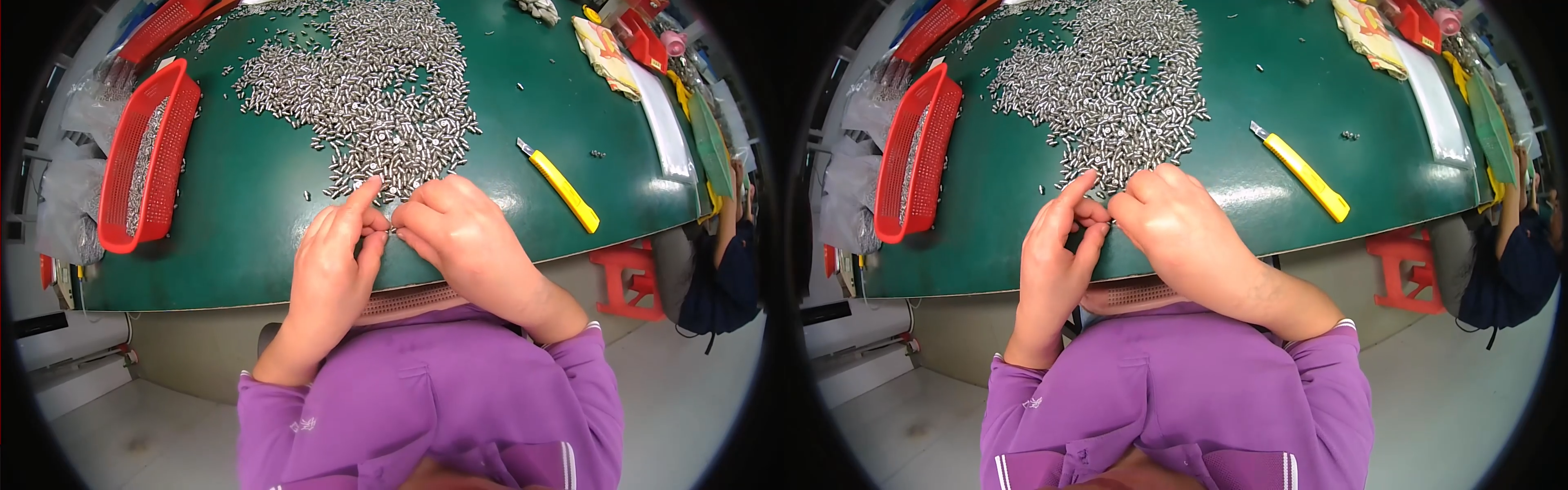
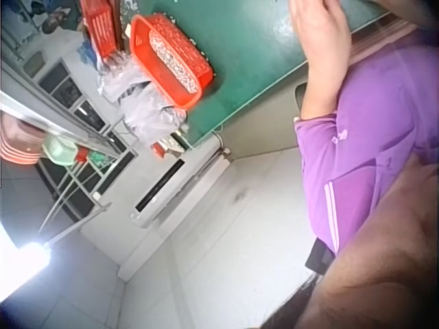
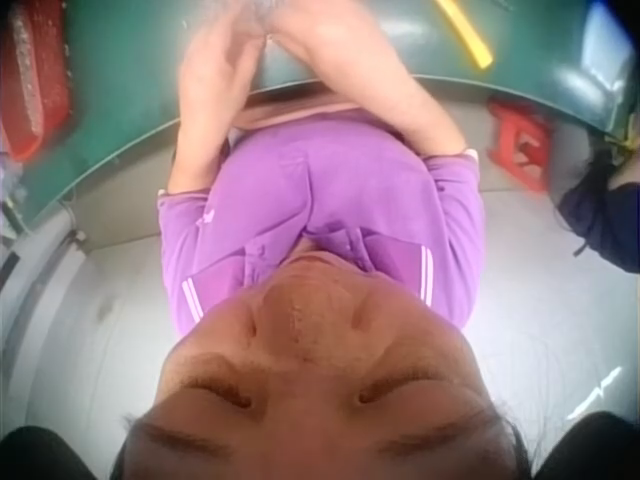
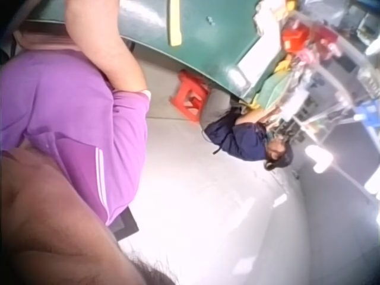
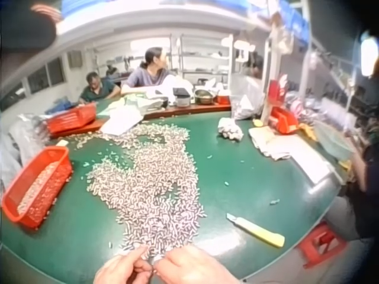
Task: The recorder picks up small metal components from a pile on a workbench, inspects them individually, and sorts them into a plastic tray.
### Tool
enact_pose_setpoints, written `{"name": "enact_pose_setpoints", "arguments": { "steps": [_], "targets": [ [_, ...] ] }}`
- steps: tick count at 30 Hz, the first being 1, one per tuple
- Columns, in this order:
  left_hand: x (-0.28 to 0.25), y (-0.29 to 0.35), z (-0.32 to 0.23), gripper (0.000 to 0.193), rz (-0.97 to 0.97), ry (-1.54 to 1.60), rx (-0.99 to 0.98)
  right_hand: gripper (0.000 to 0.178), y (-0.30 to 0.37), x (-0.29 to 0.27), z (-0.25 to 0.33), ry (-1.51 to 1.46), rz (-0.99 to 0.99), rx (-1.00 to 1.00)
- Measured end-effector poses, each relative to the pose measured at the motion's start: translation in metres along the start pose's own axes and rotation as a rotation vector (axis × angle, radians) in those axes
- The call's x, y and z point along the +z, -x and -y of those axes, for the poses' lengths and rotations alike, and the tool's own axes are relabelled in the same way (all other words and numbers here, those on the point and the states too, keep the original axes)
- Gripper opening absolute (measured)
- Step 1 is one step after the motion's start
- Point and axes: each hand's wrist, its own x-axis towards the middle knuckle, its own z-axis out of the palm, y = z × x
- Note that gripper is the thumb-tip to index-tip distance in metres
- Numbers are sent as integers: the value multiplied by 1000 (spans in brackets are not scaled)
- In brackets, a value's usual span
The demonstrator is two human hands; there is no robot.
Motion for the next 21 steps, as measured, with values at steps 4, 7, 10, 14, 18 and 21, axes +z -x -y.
{"name": "enact_pose_setpoints", "arguments": {
  "steps": [4, 7, 10, 14, 18, 21],
  "targets": [
    [3, 1, 2, 61, -63, -5, -19, 16, -1, -3, 2, -31, 4, -35],
    [3, 1, -2, 63, -37, 78, -49, 17, 2, 3, 0, -41, -13, -16],
    [0, 3, -4, 66, -1, 67, -73, 18, 6, 4, 0, -26, -52, 14],
    [0, 4, -4, 70, 17, 37, -32, 16, 10, 6, -1, -54, -82, -27],
    [0, 5, -5, 71, 16, 28, -28, 19, 10, 10, -2, -122, -98, -21],
    [2, 5, -5, 74, -9, 52, -55, 20, 10, 9, -3, -157, -97, 7]
  ]
}}
